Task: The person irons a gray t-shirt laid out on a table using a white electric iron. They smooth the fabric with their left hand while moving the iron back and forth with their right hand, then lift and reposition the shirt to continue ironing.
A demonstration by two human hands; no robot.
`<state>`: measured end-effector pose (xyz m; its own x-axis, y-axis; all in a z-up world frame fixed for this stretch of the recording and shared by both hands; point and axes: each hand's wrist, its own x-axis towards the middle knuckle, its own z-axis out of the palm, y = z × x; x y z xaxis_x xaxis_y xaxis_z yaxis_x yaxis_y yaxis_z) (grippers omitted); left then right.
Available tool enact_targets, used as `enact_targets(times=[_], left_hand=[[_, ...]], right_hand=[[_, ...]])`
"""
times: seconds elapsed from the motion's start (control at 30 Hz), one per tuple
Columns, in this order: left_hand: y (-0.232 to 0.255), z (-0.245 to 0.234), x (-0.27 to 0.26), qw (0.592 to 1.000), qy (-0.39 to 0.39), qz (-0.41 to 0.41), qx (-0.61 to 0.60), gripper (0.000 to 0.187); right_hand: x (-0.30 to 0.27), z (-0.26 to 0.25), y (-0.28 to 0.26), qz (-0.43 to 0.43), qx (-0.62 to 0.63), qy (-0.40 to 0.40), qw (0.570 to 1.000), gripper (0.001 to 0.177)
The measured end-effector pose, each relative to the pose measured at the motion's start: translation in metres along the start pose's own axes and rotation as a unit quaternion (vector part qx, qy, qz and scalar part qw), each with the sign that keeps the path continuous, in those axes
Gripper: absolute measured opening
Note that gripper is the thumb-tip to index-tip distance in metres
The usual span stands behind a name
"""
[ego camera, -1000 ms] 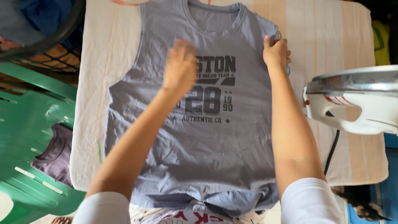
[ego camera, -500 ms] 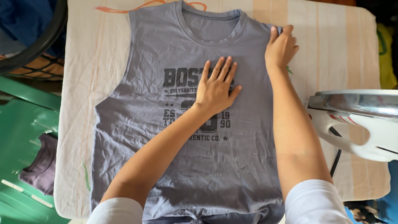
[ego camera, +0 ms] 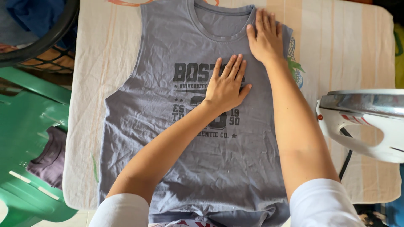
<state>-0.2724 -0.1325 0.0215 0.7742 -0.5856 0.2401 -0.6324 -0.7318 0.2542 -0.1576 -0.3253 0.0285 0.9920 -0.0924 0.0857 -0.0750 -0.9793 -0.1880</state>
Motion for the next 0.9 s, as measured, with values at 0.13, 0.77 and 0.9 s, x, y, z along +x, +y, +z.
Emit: enact_targets(times=[0.13,0.77,0.9], left_hand=[[-0.012,-0.014,-0.009,0.994,-0.026,-0.058,0.085,0.068],[-0.270,-0.033,0.049,0.936,0.161,-0.310,-0.041,0.058],[-0.287,-0.029,0.075,0.944,0.138,-0.299,-0.032,0.040]], right_hand=[[-0.031,0.003,-0.025,-0.046,0.047,0.094,0.993,0.057],[-0.128,0.001,-0.064,-0.051,-0.002,0.036,0.998,0.061],[-0.128,-0.001,-0.065,-0.043,0.003,0.032,0.999,0.061]])
